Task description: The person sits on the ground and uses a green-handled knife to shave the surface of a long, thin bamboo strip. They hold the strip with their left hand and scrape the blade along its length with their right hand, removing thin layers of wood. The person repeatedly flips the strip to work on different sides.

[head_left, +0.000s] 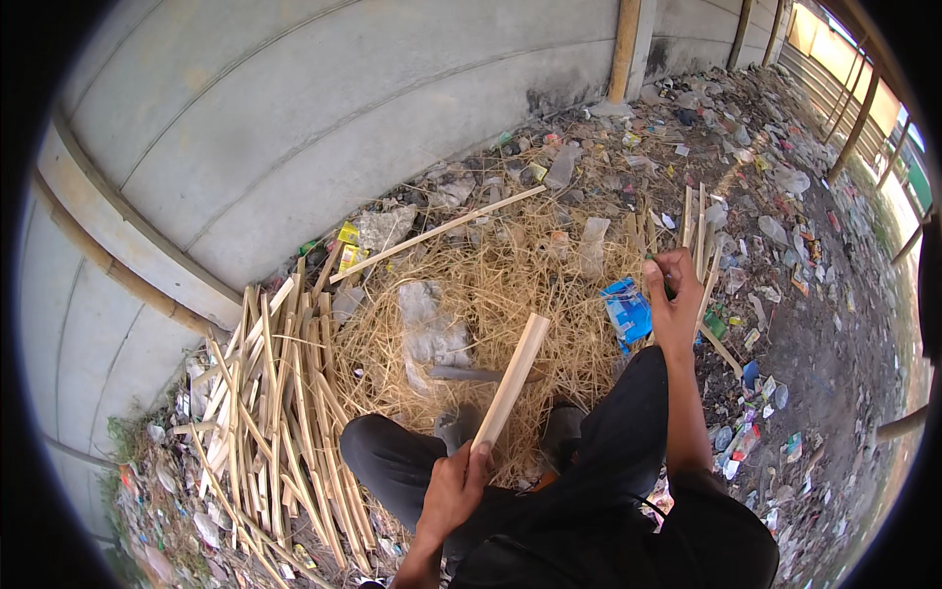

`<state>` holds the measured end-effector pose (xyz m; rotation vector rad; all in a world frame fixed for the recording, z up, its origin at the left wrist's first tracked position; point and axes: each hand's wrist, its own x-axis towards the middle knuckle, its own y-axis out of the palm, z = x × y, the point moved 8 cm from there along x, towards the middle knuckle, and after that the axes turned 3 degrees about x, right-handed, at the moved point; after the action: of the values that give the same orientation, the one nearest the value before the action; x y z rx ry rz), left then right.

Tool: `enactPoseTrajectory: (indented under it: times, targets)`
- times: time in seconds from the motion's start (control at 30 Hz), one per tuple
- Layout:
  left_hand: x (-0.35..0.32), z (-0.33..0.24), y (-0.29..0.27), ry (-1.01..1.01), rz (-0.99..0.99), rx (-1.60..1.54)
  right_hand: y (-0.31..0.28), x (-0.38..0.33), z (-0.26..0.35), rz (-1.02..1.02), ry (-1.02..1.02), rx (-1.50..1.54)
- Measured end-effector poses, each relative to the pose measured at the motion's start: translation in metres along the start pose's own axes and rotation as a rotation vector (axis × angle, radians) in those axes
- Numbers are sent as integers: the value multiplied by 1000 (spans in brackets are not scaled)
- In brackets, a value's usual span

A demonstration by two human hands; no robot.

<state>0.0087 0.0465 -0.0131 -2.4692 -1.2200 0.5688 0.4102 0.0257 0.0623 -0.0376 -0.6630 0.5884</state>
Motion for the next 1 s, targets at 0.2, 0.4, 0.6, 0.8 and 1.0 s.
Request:
enactPoseTrajectory:
  times: [0.2,0.4,0.6,0.8,1.0]
  targets:
    - [25,5,6,-164,243,-249,62,-58,3,413,445,402]
    - [36,-19,17,-128,342,-221,91,-87,17,544,654,664]
    - [45,-20,24,-76,271,-308,85,-84,17,386,605,690]
    - [52,-36,27,36,239,-406,77,-85,26,353,596,705]
    - [49,-36,32,35,294,-420,74,-83,34,344,574,698]
